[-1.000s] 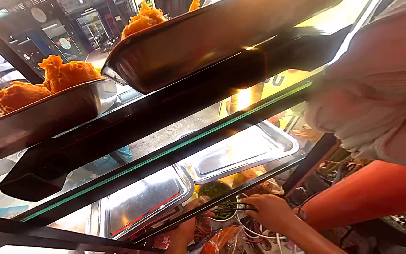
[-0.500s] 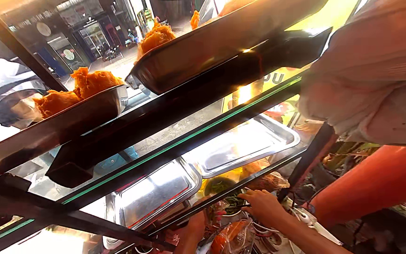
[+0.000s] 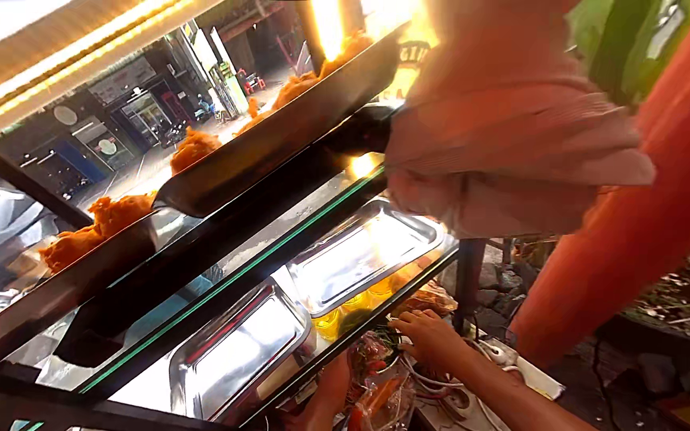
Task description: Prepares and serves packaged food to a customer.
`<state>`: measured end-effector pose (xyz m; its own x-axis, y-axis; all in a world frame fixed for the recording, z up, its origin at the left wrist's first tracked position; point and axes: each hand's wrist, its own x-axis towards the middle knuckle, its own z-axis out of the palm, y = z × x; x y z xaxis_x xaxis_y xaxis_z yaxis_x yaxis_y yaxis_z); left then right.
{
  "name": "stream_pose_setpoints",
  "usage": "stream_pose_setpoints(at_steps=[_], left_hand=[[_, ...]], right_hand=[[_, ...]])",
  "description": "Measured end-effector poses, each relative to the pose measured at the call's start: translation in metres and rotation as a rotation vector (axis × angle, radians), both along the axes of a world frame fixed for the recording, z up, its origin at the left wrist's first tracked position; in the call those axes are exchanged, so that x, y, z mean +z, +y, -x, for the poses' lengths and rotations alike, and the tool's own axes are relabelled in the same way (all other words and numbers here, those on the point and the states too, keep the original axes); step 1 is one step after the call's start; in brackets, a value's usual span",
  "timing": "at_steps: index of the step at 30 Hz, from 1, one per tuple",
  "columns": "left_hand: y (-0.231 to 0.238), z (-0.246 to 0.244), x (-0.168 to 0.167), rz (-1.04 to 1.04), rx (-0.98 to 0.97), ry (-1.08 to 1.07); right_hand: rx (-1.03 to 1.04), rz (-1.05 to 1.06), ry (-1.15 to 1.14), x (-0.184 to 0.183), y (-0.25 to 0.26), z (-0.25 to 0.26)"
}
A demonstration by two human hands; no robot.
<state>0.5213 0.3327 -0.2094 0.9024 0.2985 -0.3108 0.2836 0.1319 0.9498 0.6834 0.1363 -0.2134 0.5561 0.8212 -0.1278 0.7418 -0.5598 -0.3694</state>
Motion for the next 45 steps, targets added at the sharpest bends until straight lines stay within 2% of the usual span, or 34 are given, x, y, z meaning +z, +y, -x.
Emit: stream_pose_setpoints(at_steps=[3, 5, 12, 14, 16, 18, 21, 23, 26, 29, 31, 34, 36, 40, 45], left_hand=[[-0.009, -0.01, 0.01, 0.046, -0.04, -0.004], [-0.016, -0.014, 0.02, 0.05, -0.051, 0.0], [-0.02, -0.014, 0.023, 0.136, 0.013, 0.018], [-0.02, -0.011, 0.025, 0.155, 0.047, 0.015], [-0.021, -0.004, 0.028, 0.122, 0.09, 0.003], [-0.022, 0.005, 0.035, 0.036, 0.119, -0.024], [-0.027, 0.026, 0.061, -0.12, 0.118, 0.003], [-0.029, 0.042, 0.073, -0.192, 0.047, -0.052], [-0.031, 0.072, 0.077, -0.314, -0.009, -0.193], [-0.044, 0.108, 0.095, -0.423, 0.034, -0.207], [-0.05, 0.132, 0.109, -0.48, 0.017, -0.303], [-0.053, 0.162, 0.112, -0.494, -0.019, -0.401], [-0.052, 0.178, 0.111, -0.506, -0.045, -0.409], [-0.048, 0.219, 0.125, -0.612, -0.115, -0.392], [-0.047, 0.276, 0.131, -0.563, -0.105, -0.439]], right_hand=[[-0.099, -0.225, 0.121, 0.003, -0.011, -0.001], [-0.139, -0.295, 0.17, 0.007, -0.016, -0.002], [-0.002, 0.057, 0.099, -0.017, 0.0, 0.011], [0.007, 0.048, 0.067, -0.02, 0.001, 0.012], [-0.023, -0.055, 0.093, -0.019, -0.003, 0.012], [-0.088, -0.268, 0.27, -0.007, -0.01, 0.015], [-0.108, -0.602, 0.729, 0.036, -0.017, 0.037], [-0.028, -0.622, 0.833, 0.064, -0.015, 0.062], [0.06, -0.628, 0.763, 0.078, -0.006, 0.094], [0.102, -0.82, 0.689, 0.087, -0.01, 0.119], [0.15, -0.951, 0.691, 0.102, -0.016, 0.134], [0.186, -0.795, 0.699, 0.117, -0.02, 0.159], [0.246, -0.692, 0.617, 0.127, -0.019, 0.175], [0.346, -0.748, 0.386, 0.154, -0.02, 0.211], [0.369, -0.751, 0.4, 0.177, -0.02, 0.261]])
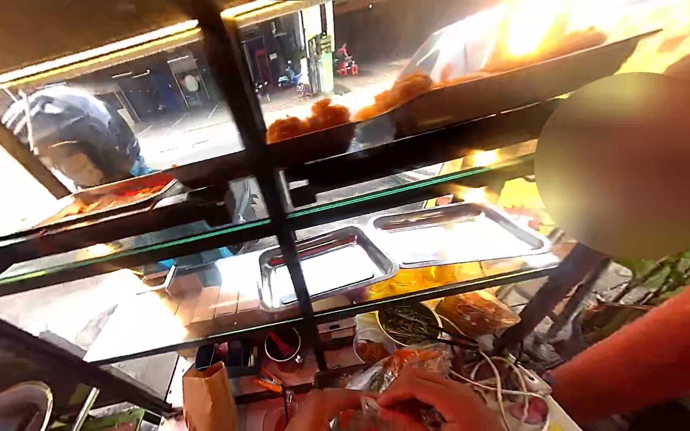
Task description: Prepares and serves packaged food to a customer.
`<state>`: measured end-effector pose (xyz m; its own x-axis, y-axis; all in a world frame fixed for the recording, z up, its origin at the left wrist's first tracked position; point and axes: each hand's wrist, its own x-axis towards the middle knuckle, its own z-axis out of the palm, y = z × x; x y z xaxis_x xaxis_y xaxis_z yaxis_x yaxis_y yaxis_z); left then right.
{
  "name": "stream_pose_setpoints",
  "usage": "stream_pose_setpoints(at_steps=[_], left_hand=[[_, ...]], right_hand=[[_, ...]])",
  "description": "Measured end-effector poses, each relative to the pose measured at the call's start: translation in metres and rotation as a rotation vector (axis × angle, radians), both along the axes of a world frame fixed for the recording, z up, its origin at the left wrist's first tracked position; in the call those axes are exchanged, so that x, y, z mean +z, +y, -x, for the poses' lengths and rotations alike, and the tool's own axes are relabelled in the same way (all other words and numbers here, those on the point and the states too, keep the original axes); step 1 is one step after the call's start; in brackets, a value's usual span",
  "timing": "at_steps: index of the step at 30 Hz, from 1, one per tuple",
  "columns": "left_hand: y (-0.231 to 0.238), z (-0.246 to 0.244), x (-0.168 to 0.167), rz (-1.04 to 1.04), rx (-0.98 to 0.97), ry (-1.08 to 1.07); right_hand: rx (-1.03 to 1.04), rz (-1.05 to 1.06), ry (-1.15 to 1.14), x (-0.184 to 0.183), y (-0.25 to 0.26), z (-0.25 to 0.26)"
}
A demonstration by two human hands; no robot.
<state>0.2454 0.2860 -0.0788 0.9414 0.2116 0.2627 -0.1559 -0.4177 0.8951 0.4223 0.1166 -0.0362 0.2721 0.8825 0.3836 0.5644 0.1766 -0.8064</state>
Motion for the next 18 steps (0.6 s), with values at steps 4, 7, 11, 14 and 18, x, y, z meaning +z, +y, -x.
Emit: stream_pose_setpoints(at_steps=[4, 7, 11, 14, 18], left_hand=[[-0.001, 0.035, 0.001, 0.057, 0.071, -0.113], [0.001, 0.054, -0.003, 0.064, 0.129, -0.164], [0.004, 0.078, -0.013, 0.102, 0.21, -0.17], [0.008, 0.101, -0.021, 0.181, 0.215, -0.112], [0.0, 0.134, -0.031, 0.313, 0.018, -0.02]], right_hand=[[-0.014, -0.007, 0.083, 0.004, 0.01, 0.032], [-0.016, -0.031, 0.179, -0.001, 0.019, 0.058], [0.008, 0.062, 0.286, -0.013, 0.02, 0.091], [0.015, 0.193, 0.213, -0.021, 0.022, 0.121], [-0.04, 0.157, 0.155, -0.023, 0.029, 0.154]])
